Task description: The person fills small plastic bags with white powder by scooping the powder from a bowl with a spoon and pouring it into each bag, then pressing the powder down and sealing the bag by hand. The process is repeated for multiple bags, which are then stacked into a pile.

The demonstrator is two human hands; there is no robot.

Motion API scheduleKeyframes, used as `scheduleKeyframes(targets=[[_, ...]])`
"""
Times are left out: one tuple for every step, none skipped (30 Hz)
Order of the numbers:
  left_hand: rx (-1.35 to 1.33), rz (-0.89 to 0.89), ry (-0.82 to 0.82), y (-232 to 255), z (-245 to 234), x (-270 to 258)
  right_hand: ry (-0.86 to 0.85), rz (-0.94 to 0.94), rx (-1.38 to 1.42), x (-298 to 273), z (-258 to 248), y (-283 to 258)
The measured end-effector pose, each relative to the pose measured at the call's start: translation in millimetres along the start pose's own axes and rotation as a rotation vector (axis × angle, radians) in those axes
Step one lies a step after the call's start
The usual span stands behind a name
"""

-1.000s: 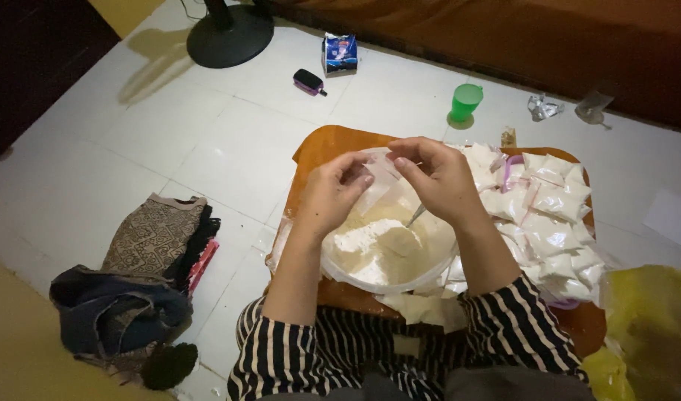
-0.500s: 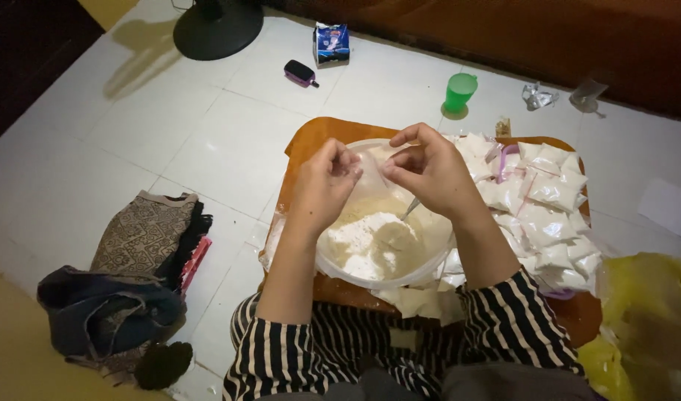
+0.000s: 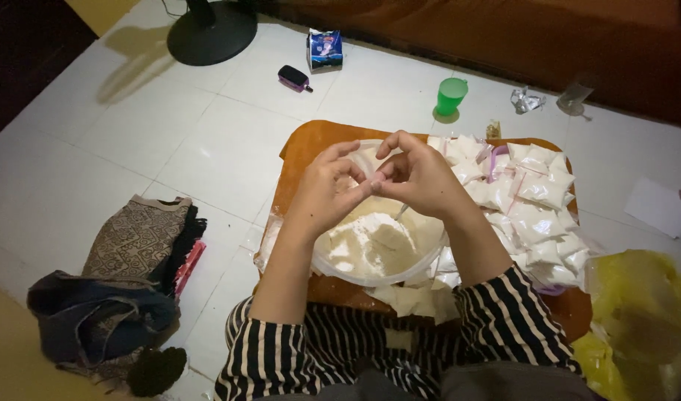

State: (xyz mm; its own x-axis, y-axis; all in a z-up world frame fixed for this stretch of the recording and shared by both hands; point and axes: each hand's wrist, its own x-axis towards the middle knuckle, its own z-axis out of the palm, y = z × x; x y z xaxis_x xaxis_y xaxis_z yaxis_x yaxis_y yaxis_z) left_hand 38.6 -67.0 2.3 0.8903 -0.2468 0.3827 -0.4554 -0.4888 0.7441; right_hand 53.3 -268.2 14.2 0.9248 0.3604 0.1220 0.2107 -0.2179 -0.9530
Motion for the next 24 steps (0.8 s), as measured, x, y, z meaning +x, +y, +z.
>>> scheduleKeyframes(targets=[[-0.001,0.000,0.000,-2.0,0.6,0.6,0.000,0.000,-0.001,-0.1,0.2,-1.2],[-0.003,0.020,-0.006,-4.1,1.2,1.1,-0.017,0.001,-0.003,-0.2,0.5,-2.3],[-0.004,0.039,-0.011,-6.3,1.6,1.2,-0.035,0.002,-0.005,-0.4,1.1,-3.5],[-0.005,0.039,-0.010,-5.6,0.7,1.2,-0.035,0.002,-0.006,-0.7,1.3,-5.5],[-0.003,0.024,-0.024,-5.2,-0.3,0.9,-0.035,0.006,-0.018,-1.1,1.8,-7.0],[-0.002,0.009,-0.038,-4.9,-1.0,0.7,-0.035,0.010,-0.030,-1.4,2.2,-8.4],[-0.002,0.007,-0.038,-5.2,-0.6,0.6,-0.036,0.012,-0.029,-2.0,2.1,-7.0],[0.012,0.011,-0.035,-5.6,-0.1,0.7,-0.020,0.008,-0.021,-2.5,1.9,-5.6],[0.027,0.013,-0.032,-6.0,0.3,0.4,-0.006,0.004,-0.012,-3.0,1.8,-4.2],[0.027,0.010,-0.032,-2.6,-1.1,-0.2,-0.008,0.006,-0.010,-2.3,1.9,-2.9],[0.033,0.004,-0.046,0.8,-2.6,-0.6,0.030,-0.023,-0.071,-1.6,1.8,-1.7],[0.039,-0.001,-0.059,4.3,-4.0,-1.0,0.067,-0.053,-0.132,-0.8,1.8,-0.5],[0.039,-0.004,-0.059,3.4,-3.5,-0.9,0.065,-0.052,-0.131,-1.4,3.0,-0.6],[0.043,0.015,-0.054,2.7,-3.1,-0.8,0.076,-0.059,-0.193,-2.0,4.2,-0.8],[0.046,0.035,-0.050,2.2,-2.8,-0.5,0.088,-0.067,-0.257,-2.7,5.2,-1.4],[0.046,0.033,-0.050,4.9,-4.8,0.0,0.086,-0.066,-0.256,-2.6,4.8,0.1],[0.010,0.065,-0.042,7.6,-7.0,1.0,0.128,-0.076,-0.222,-2.1,4.3,1.5],[-0.025,0.097,-0.034,10.4,-9.1,2.0,0.169,-0.086,-0.188,-1.7,3.8,2.8],[-0.025,0.096,-0.034,9.0,-5.9,1.7,0.169,-0.086,-0.187,-1.5,3.4,3.7],[-0.048,0.036,-0.064,7.7,-2.8,1.2,0.165,-0.085,-0.117,-1.2,3.2,4.6],[-0.072,-0.023,-0.092,6.4,-0.3,0.6,0.160,-0.085,-0.049,-0.7,3.4,4.9],[-0.071,-0.023,-0.091,10.6,-1.6,1.1,0.158,-0.086,-0.049,0.3,2.4,7.1],[-0.035,0.010,-0.110,14.8,-2.6,1.2,0.154,-0.096,-0.041,0.9,1.5,9.6],[0.001,0.042,-0.130,18.8,-3.6,1.2,0.149,-0.105,-0.033,1.7,0.7,12.2]])
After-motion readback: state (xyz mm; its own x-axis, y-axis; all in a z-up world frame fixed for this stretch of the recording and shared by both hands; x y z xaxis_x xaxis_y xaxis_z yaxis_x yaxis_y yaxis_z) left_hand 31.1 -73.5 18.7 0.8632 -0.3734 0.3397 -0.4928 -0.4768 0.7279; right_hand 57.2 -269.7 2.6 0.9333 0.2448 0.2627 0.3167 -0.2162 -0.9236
